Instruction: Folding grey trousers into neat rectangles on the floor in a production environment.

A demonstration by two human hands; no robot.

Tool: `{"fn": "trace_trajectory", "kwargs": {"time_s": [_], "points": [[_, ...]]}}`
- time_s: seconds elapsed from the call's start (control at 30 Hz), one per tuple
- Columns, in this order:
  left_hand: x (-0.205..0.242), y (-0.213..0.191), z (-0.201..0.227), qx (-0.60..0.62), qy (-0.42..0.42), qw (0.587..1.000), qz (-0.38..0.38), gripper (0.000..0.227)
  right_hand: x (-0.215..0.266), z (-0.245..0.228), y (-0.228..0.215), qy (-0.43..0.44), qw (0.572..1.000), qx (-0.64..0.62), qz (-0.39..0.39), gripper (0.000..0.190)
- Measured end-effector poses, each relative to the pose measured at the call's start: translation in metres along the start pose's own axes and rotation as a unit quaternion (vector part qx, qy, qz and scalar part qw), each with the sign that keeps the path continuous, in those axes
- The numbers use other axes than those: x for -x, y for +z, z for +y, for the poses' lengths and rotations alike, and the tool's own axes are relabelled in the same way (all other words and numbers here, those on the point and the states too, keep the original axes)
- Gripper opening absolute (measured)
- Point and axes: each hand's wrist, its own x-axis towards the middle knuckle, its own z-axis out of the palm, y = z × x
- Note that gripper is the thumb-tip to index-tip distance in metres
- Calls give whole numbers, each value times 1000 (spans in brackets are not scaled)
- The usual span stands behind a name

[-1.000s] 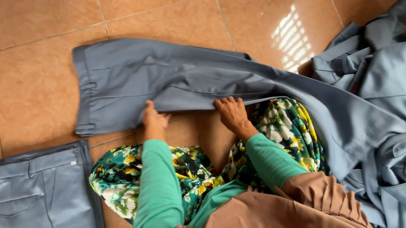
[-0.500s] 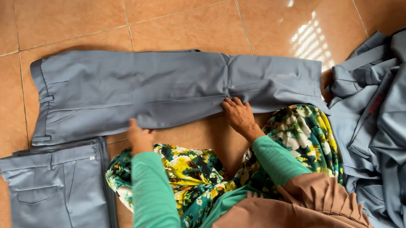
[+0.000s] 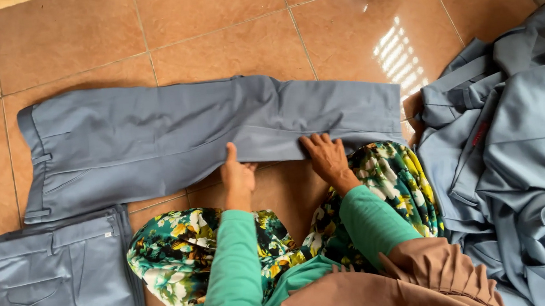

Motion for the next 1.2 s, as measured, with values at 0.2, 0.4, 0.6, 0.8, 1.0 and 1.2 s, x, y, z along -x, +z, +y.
{"fn": "trace_trajectory", "kwargs": {"time_s": [0.2, 0.4, 0.6, 0.8, 1.0, 1.2], "points": [[-53, -75, 74, 56, 69, 996, 32, 91, 6, 0, -3, -3, 998, 51, 35, 54], [-119, -183, 83, 98, 43, 989, 107, 82, 10, -14, -22, -28, 991, -118, -60, 71], [-86, -173, 67, 5, 75, 990, 117, 78, -16, 53, 33, 260, 929, -232, 123, 50], [10, -106, 63, -69, 11, 996, 46, 78, -34, 64, 53, 354, 874, -331, -16, 92], [4, -114, 54, -103, 51, 992, 42, 82, -41, 69, 69, 351, 869, -348, -27, 71], [-29, -136, 48, -108, 57, 992, 42, 75, -42, 17, -31, 291, 806, -507, 90, 50]]}}
